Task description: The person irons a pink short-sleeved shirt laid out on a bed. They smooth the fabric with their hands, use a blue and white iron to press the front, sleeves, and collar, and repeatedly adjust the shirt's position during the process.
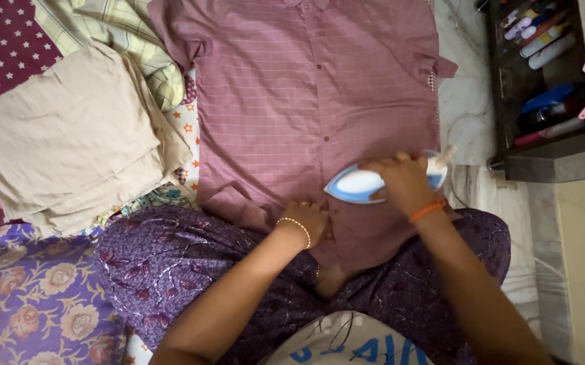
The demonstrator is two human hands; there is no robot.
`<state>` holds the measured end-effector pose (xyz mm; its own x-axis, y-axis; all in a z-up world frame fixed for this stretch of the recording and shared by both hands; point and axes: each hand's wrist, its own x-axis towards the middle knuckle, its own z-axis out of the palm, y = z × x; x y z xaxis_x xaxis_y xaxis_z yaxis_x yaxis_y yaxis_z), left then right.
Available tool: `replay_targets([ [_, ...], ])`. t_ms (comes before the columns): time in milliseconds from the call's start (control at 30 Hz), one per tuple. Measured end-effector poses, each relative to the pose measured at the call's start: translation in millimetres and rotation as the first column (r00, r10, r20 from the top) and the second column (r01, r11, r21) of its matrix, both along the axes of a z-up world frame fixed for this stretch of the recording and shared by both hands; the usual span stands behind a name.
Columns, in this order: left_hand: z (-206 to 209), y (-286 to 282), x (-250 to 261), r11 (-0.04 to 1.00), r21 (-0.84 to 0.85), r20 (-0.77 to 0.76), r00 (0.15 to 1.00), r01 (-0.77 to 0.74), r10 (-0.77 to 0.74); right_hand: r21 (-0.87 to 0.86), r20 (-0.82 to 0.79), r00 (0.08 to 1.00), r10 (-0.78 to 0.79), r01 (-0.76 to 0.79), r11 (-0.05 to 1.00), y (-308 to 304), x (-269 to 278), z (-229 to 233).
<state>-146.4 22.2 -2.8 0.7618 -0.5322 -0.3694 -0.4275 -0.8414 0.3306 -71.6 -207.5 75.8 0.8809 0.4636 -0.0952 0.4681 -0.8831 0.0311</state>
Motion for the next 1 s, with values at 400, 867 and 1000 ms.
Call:
replay_targets([
  [400,-16.6,-6.1,17.2,0.996,-0.032,-0.018,0.996,-0.084,0.084,0.055,0.263,0.961,-0.089,0.078,0.995,-41.9,56.9,-27.4],
  [867,-38.8,-6.0,42.8,0.998,-0.035,0.013,0.999,-0.05,0.051,-0.051,0.002,0.978,-0.208,0.208,0.977,-120.7,165.2,-23.5],
  [1000,-34.6,-6.6,40.4,0.998,-0.023,-0.01,0.998,-0.055,0.055,-0.079,-0.1,0.965,-0.242,0.235,0.969,-133.3,124.5,-14.4],
])
